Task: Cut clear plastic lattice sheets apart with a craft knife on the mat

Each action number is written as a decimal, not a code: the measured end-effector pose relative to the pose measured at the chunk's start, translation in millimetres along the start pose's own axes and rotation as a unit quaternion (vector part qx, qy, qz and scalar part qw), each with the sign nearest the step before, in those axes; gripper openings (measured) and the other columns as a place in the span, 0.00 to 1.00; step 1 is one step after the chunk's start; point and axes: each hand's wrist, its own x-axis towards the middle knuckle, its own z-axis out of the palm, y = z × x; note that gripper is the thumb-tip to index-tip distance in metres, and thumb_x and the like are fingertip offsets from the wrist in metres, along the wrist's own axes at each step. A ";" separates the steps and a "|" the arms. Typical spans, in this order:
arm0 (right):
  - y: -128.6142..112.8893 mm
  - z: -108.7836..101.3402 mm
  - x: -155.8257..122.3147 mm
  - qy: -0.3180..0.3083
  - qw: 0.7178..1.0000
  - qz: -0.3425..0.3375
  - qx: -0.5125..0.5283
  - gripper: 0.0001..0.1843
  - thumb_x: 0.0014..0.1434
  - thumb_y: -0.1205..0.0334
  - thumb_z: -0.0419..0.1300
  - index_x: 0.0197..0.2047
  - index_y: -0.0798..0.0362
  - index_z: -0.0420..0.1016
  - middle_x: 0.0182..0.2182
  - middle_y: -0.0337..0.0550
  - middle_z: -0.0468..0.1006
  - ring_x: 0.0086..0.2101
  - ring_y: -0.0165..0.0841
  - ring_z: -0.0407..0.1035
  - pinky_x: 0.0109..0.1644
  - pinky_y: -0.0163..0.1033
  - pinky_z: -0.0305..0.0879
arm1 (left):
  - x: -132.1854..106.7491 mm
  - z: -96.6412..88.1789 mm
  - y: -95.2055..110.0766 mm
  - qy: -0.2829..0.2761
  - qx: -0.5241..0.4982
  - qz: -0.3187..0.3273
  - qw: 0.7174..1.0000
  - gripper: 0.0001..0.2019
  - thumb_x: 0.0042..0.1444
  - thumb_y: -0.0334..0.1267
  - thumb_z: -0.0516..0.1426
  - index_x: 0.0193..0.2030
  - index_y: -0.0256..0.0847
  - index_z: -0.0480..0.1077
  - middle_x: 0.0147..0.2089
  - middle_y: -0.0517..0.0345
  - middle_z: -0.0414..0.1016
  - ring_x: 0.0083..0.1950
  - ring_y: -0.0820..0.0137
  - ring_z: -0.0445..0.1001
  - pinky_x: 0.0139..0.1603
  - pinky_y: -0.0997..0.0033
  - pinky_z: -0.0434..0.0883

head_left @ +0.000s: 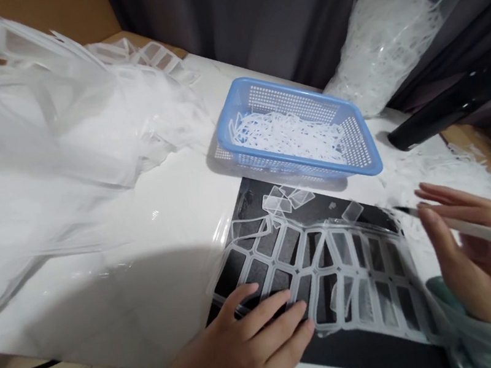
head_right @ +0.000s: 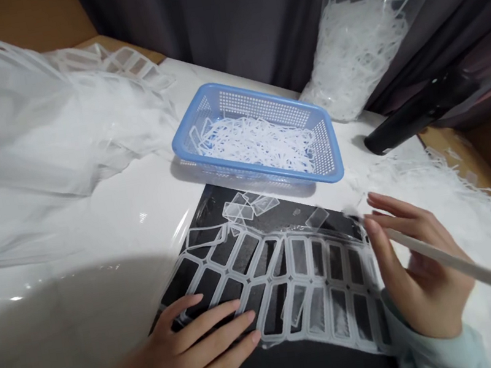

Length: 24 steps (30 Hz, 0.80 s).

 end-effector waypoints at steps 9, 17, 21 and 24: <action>-13.3 18.2 -14.9 -0.255 0.937 0.058 0.232 0.05 0.66 0.68 0.61 0.40 0.49 0.77 0.40 0.43 0.81 0.43 0.36 0.77 0.47 0.37 0.74 | -4.4 2.1 4.3 -0.005 -0.035 -0.052 0.998 0.21 0.64 0.52 0.59 0.59 0.47 0.70 0.44 0.63 0.77 0.45 0.68 0.70 0.47 0.62 0.57; -14.6 27.0 -21.1 -0.269 0.926 0.063 0.258 0.05 0.66 0.69 0.62 0.41 0.50 0.78 0.41 0.43 0.82 0.44 0.34 0.78 0.49 0.36 0.74 | -0.4 -1.2 4.8 0.043 -0.014 -0.067 0.997 0.24 0.66 0.59 0.53 0.61 0.48 0.71 0.63 0.63 0.73 0.61 0.66 0.65 0.59 0.64 0.56; -14.6 26.5 -20.6 -0.274 0.923 0.044 0.265 0.06 0.66 0.70 0.61 0.42 0.51 0.78 0.41 0.45 0.82 0.44 0.36 0.78 0.49 0.38 0.76 | 20.1 -1.7 12.1 0.028 0.021 0.011 0.999 0.24 0.71 0.53 0.48 0.64 0.41 0.69 0.70 0.59 0.66 0.71 0.65 0.56 0.65 0.62 0.56; -15.7 26.5 -20.3 -0.263 0.924 0.041 0.275 0.06 0.66 0.70 0.61 0.42 0.50 0.79 0.41 0.45 0.83 0.44 0.37 0.79 0.49 0.39 0.76 | 34.1 3.7 18.1 0.032 0.008 -0.003 0.999 0.30 0.70 0.56 0.47 0.65 0.35 0.67 0.70 0.51 0.65 0.72 0.61 0.56 0.69 0.59 0.54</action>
